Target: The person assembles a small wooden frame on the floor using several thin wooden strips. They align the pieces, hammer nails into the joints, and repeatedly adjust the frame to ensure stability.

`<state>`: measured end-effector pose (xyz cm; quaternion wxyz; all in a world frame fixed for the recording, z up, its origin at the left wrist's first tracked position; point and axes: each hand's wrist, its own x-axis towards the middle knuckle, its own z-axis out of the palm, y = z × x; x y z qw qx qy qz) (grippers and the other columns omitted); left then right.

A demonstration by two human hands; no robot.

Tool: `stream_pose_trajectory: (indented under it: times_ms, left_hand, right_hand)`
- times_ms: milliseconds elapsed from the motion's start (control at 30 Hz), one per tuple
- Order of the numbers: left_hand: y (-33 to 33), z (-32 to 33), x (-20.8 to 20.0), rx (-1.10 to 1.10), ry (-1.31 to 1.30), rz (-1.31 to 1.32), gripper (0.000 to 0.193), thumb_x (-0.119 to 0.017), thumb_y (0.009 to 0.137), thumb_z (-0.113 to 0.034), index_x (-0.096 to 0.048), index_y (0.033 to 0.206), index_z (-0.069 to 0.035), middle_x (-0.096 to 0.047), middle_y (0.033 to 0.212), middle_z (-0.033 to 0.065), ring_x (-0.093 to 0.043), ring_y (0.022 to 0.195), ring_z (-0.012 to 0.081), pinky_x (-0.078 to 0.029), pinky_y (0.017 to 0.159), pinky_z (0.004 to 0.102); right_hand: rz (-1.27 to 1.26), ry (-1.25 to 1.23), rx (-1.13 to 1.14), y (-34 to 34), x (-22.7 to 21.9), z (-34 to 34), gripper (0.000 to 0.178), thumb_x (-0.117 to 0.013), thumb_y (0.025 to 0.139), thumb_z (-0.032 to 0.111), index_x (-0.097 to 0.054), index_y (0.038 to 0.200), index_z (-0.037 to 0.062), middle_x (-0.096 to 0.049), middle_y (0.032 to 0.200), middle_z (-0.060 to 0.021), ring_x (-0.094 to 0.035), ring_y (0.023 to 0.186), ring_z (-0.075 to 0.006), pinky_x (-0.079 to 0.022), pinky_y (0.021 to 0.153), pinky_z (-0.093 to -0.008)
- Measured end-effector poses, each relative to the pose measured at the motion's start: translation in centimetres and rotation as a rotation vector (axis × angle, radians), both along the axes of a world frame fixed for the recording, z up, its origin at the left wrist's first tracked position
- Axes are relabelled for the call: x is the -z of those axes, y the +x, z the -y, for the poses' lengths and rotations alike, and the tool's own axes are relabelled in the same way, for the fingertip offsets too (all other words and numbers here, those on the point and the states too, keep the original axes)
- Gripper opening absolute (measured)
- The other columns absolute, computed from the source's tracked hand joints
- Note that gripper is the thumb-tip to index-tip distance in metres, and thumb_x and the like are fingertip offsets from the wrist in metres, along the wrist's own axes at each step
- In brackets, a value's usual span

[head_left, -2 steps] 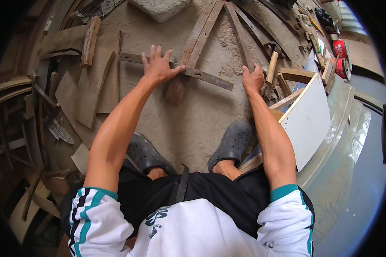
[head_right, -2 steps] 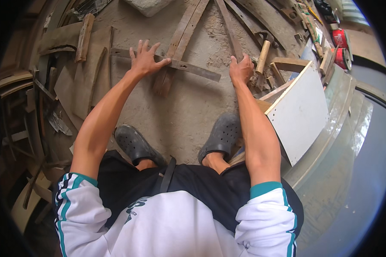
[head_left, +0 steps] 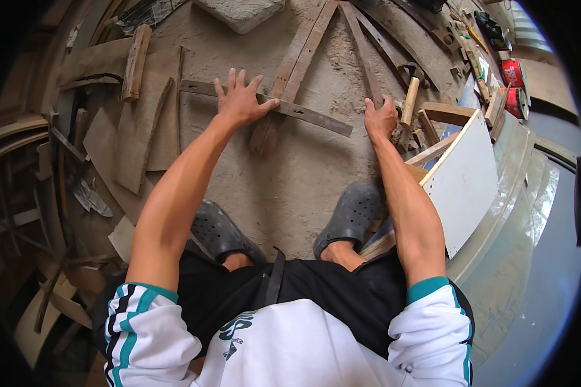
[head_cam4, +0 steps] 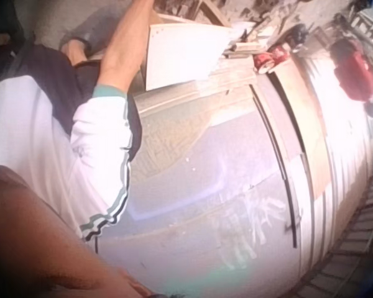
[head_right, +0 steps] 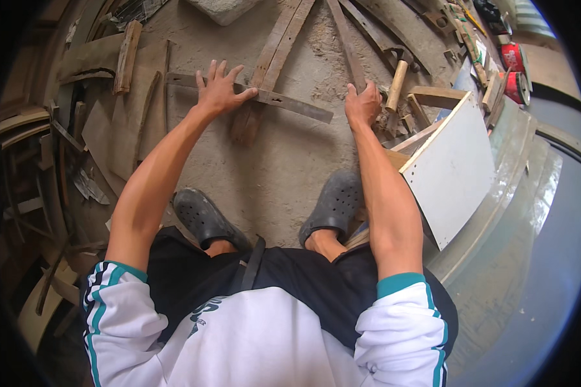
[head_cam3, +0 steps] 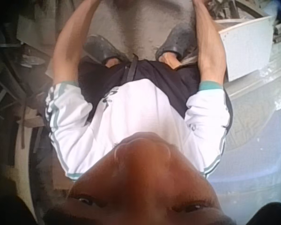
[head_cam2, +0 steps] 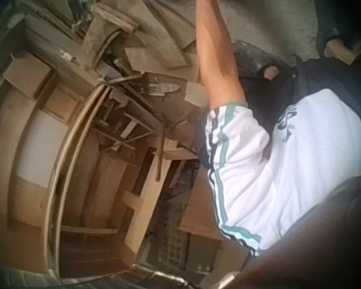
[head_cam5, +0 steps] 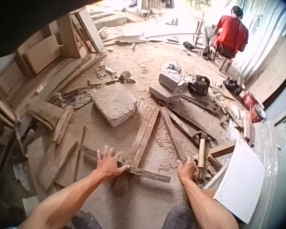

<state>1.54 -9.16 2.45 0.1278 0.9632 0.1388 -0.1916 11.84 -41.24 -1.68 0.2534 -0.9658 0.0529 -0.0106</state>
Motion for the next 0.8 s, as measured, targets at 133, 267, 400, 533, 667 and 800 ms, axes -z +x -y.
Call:
stream_pose_trajectory:
  times_ms: [133,267,400,533,667,800]
  left_hand:
    - [0.7,0.1,-0.3,0.046,-0.041,-0.070,0.083,-0.055,0.083,-0.073,-0.044,0.148,-0.024,-0.027,0.159,0.0188,-0.008,0.151,0.0367,0.000,0.118,0.0615]
    - [1.1,0.6,-0.9,0.063,-0.063,-0.196,0.073,-0.049,0.090,-0.067,-0.042,0.150,-0.025,-0.022,0.161,0.0185,-0.005,0.152,0.0368,0.003,0.118,0.0624]
    - [1.0,0.9,-1.1,0.051,-0.078,-0.235,0.070,-0.044,0.095,-0.063,-0.035,0.153,-0.026,-0.013,0.163,0.0203,0.002,0.152,0.0382,0.006,0.117,0.0625]
    - [1.3,0.6,-1.1,0.043,-0.072,-0.260,0.075,-0.046,0.093,-0.064,-0.029,0.156,-0.026,-0.008,0.163,0.0221,0.005,0.152,0.0389,0.006,0.116,0.0628]
    - [1.7,0.6,-1.9,0.021,-0.040,-0.274,0.079,-0.050,0.092,-0.063,-0.027,0.156,-0.022,-0.006,0.163,0.0244,0.006,0.151,0.0401,0.007,0.116,0.0625]
    - [2.3,2.0,-1.6,-0.040,0.065,-0.282,0.086,-0.053,0.088,-0.067,-0.024,0.157,-0.025,-0.003,0.162,0.0263,0.007,0.150,0.0435,0.005,0.116,0.0631]
  right_hand:
    - [0.063,-0.011,0.077,-0.7,1.8,-0.4,0.051,-0.074,0.081,0.030,-0.057,0.119,0.0009,-0.063,0.114,-0.0201,-0.055,0.113,-0.0389,-0.042,0.098,-0.0491]
    - [0.039,-0.062,0.147,-3.0,2.3,-1.4,0.053,-0.073,0.082,0.026,-0.053,0.123,-0.0004,-0.059,0.118,-0.0210,-0.052,0.115,-0.0388,-0.039,0.101,-0.0488]
    - [0.158,-0.067,0.187,-3.5,1.5,-2.2,0.045,-0.072,0.084,0.026,-0.057,0.121,0.0039,-0.060,0.119,-0.0169,-0.053,0.115,-0.0370,-0.038,0.102,-0.0478]
    - [0.312,0.063,-0.436,-2.8,-1.4,-3.5,0.040,-0.073,0.085,0.034,-0.065,0.114,0.0064,-0.063,0.115,-0.0114,-0.057,0.111,-0.0330,-0.042,0.098,-0.0457]
    - [0.200,0.041,-0.925,-5.1,-4.0,-8.4,0.042,-0.077,0.082,0.035,-0.068,0.117,0.0135,-0.066,0.110,-0.0095,-0.061,0.104,-0.0291,-0.048,0.086,-0.0392]
    - [0.100,0.055,-0.812,-7.1,-2.4,-10.0,0.038,-0.077,0.079,0.030,-0.070,0.114,0.0181,-0.063,0.102,-0.0044,-0.061,0.098,-0.0244,-0.047,0.081,-0.0415]
